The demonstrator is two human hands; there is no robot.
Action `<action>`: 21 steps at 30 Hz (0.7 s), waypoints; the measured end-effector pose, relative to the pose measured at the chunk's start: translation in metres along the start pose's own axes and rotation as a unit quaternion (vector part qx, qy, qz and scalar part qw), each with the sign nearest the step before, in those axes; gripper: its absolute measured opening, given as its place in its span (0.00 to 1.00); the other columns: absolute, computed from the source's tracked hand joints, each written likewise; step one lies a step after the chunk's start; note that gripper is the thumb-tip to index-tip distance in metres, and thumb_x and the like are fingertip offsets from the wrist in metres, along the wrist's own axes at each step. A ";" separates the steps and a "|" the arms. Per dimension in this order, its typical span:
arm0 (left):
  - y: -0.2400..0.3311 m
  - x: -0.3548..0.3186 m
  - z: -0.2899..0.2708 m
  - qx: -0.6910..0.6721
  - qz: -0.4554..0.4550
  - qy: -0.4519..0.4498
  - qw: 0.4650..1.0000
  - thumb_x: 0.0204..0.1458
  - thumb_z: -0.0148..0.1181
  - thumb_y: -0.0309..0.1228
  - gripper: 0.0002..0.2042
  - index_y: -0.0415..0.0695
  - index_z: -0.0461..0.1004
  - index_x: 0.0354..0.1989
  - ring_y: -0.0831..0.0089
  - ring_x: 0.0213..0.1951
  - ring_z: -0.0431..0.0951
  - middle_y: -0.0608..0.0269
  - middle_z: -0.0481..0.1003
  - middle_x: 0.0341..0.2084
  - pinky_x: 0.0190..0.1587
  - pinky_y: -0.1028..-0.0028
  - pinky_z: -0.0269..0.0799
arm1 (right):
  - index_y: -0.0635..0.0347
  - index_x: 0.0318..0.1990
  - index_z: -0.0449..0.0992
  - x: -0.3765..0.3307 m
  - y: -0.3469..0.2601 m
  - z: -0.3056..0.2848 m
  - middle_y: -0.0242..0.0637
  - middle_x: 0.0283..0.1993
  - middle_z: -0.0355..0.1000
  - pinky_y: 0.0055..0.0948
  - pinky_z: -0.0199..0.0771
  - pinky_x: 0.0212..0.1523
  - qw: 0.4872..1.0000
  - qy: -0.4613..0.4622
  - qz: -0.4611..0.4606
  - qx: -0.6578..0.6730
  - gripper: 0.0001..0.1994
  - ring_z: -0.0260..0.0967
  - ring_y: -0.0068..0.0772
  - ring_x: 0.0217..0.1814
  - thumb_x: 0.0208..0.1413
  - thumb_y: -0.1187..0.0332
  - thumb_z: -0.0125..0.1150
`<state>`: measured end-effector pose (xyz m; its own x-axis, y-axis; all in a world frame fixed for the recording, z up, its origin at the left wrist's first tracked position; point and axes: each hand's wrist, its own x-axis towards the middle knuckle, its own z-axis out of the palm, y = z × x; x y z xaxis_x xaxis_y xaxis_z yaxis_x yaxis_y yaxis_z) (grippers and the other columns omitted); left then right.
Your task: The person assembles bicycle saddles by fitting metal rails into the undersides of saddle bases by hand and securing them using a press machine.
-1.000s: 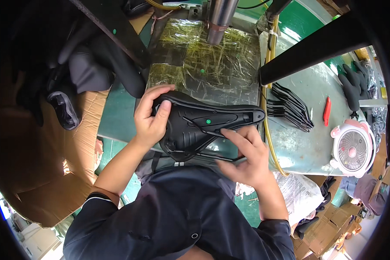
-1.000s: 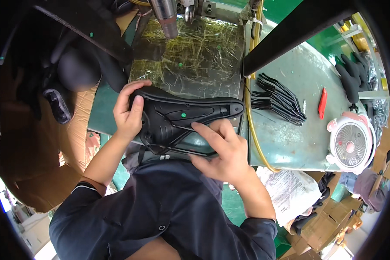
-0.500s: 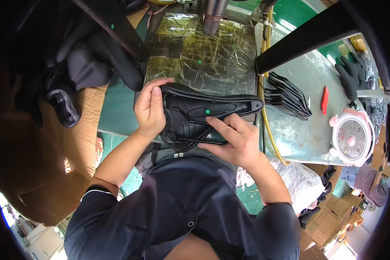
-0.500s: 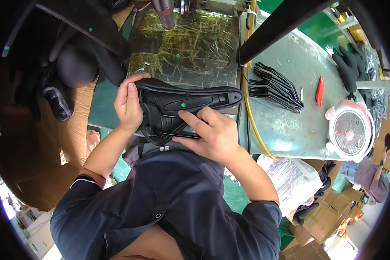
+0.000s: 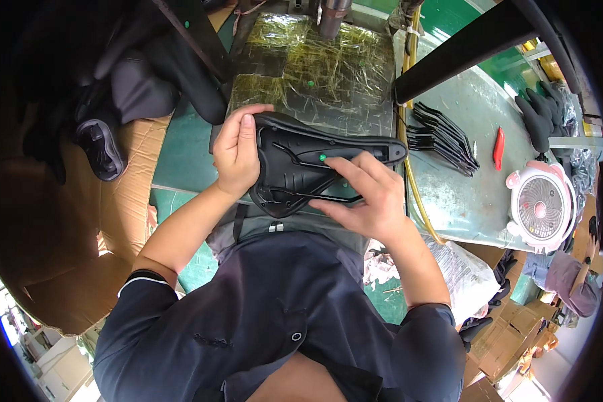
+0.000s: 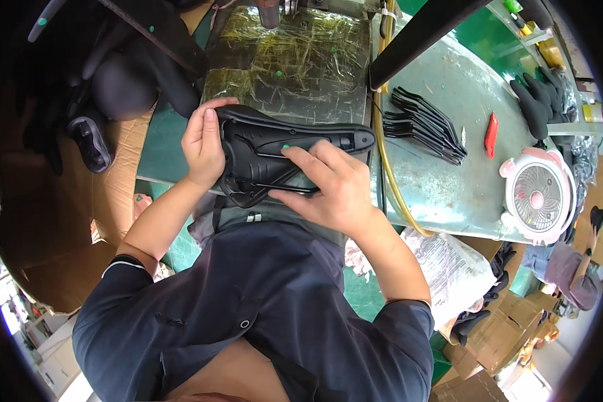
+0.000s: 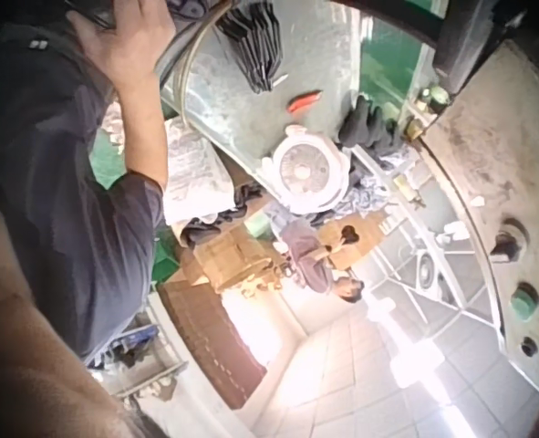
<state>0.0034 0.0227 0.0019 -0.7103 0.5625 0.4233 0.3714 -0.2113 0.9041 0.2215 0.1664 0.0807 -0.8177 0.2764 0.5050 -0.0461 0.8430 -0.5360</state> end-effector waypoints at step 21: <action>0.003 0.001 -0.002 0.038 0.047 -0.017 0.998 0.75 0.53 0.26 0.10 0.35 0.80 0.52 0.58 0.54 0.84 0.50 0.84 0.50 0.60 0.66 0.76 | 0.55 0.35 0.90 0.052 0.012 0.023 0.36 0.24 0.72 0.36 0.70 0.26 1.000 0.007 -0.003 0.012 0.05 0.72 0.38 0.23 0.54 0.67 0.80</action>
<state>0.0024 0.0209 0.0057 -0.6504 0.5695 0.5027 0.4803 -0.2044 0.8530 0.1649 0.1802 0.0847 -0.8094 0.2787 0.5170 -0.0644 0.8328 -0.5498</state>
